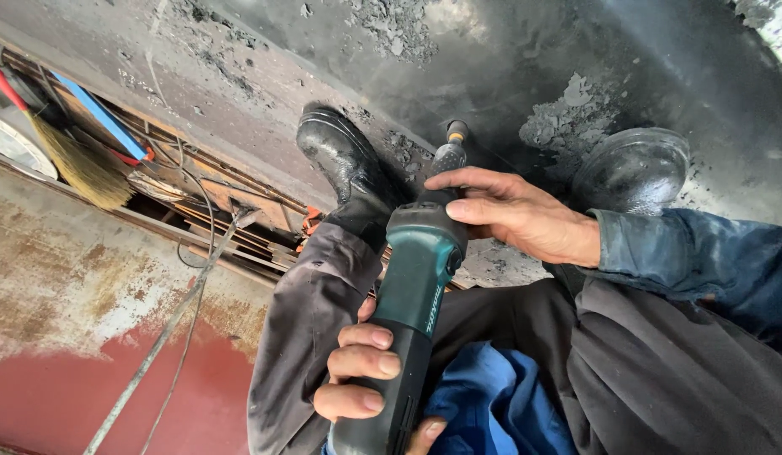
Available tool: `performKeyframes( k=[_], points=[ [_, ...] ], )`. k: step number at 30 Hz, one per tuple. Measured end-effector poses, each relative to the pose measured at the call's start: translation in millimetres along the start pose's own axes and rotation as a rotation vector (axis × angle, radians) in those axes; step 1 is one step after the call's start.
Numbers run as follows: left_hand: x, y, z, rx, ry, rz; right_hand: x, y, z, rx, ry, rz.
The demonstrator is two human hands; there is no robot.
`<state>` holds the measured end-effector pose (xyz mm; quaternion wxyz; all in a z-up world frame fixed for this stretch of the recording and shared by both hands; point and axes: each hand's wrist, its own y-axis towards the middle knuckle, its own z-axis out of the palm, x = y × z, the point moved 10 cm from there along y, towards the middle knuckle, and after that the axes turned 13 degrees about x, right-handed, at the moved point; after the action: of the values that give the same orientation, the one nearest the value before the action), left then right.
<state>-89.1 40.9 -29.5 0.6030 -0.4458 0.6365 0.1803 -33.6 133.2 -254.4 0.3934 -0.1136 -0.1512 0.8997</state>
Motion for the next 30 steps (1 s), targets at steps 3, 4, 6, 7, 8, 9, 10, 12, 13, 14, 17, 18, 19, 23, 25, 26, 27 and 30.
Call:
performKeyframes(
  k=[3,4,6,7,8,9,10,12,13,14,17,18,19,23,25,26,27,30],
  points=[
    [-1.1,1.4,-0.9,0.009,0.022,0.002,2.4,2.0,2.7,0.005,0.007,-0.002],
    [-0.7,1.8,-1.4,0.012,0.026,-0.003,2.5,2.5,2.5,-0.004,0.001,0.008],
    [-0.1,3.2,-0.9,0.018,0.029,-0.008,2.5,2.8,1.8,-0.014,-0.004,0.016],
    [-0.5,4.1,-0.5,0.015,0.029,-0.002,2.3,2.9,1.8,-0.011,-0.003,0.014],
    [-0.2,5.3,0.1,0.012,0.028,0.007,3.0,3.3,1.3,-0.007,-0.006,0.012],
    [0.5,6.3,0.5,0.013,0.027,0.009,1.9,3.1,-0.5,-0.008,-0.008,0.010],
    [-1.6,5.5,-0.7,-0.003,0.027,0.019,-0.4,3.2,-1.3,-0.010,-0.007,0.009],
    [-4.5,4.2,-3.5,-0.023,0.031,0.029,-3.8,2.7,-2.5,-0.007,-0.007,0.009],
    [-3.7,5.1,-0.5,0.019,0.040,0.012,-3.1,1.7,-4.0,-0.012,-0.004,-0.004],
    [-2.4,6.8,2.4,0.063,0.047,-0.006,-2.0,0.6,-5.9,-0.020,0.001,-0.019],
    [-4.5,6.7,2.7,0.020,0.046,0.015,1.3,-0.9,-2.0,-0.013,-0.002,-0.003],
    [-5.1,5.9,1.9,0.021,0.048,0.013,0.7,-0.3,-2.0,-0.012,0.001,-0.003],
    [-5.1,5.6,2.8,0.036,0.044,0.003,0.2,-0.3,-2.3,-0.015,0.001,0.001],
    [-2.8,7.1,0.0,-0.003,0.014,-0.023,2.2,5.4,-3.3,0.015,0.004,-0.008],
    [-2.5,8.9,0.3,0.003,0.020,-0.022,1.4,5.3,-4.4,0.011,0.002,-0.007],
    [-2.9,9.5,0.8,0.009,0.023,-0.020,0.7,5.1,-5.2,0.004,-0.002,-0.006],
    [-3.2,10.2,1.0,0.007,0.027,-0.025,-0.3,4.2,-5.0,0.007,0.003,-0.003],
    [-5.1,14.7,4.3,0.025,0.033,0.009,4.0,2.6,-8.4,-0.008,-0.032,-0.021]
  ],
)
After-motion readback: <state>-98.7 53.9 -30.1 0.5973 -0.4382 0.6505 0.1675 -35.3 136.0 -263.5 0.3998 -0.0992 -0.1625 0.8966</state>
